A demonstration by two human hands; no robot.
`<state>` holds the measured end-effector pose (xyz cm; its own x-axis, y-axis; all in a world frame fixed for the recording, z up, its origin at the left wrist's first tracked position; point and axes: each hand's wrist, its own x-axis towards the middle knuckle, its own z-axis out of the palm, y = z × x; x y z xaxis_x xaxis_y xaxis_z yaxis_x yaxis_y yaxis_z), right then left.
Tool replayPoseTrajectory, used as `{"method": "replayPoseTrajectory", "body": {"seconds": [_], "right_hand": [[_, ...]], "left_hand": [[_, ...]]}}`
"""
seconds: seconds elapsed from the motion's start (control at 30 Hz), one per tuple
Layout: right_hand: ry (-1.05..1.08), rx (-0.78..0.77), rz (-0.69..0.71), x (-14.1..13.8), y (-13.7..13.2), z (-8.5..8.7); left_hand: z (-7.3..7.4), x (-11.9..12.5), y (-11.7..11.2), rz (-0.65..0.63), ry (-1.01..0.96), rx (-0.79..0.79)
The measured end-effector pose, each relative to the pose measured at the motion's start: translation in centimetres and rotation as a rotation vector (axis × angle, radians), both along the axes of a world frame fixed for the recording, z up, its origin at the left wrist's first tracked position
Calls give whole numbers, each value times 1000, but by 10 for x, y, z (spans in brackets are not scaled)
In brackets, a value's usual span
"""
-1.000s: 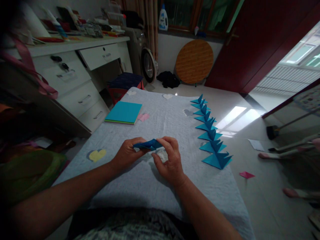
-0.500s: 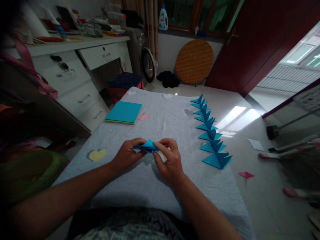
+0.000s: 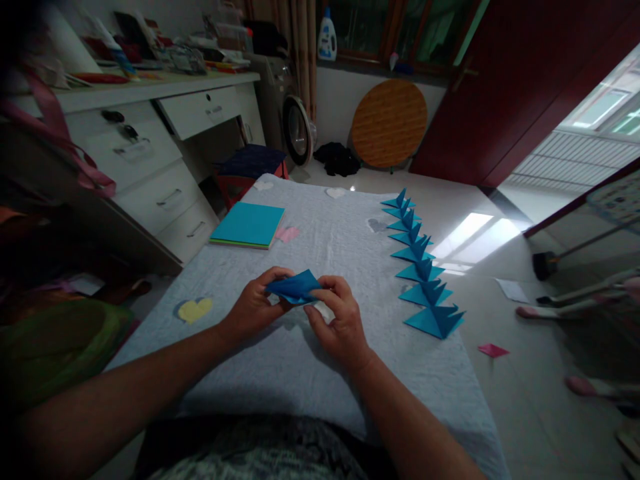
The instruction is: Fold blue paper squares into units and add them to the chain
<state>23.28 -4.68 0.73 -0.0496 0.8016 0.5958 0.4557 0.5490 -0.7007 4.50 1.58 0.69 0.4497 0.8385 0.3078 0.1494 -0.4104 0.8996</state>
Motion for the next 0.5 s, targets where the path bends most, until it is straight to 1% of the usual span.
{"method": "replayPoseTrajectory", "body": {"seconds": [0.1, 0.3, 0.4, 0.5], "right_hand": [[34, -61, 23, 1, 2, 1], [110, -160, 103, 2, 6, 2], [131, -174, 81, 3, 7, -2], [123, -152, 35, 3, 8, -5]], "left_hand": [[-2, 0, -3, 0, 40, 64], [-8, 0, -8, -21, 67, 270], [-7, -1, -7, 0, 34, 403], [-3, -2, -5, -2, 4, 527]]}}
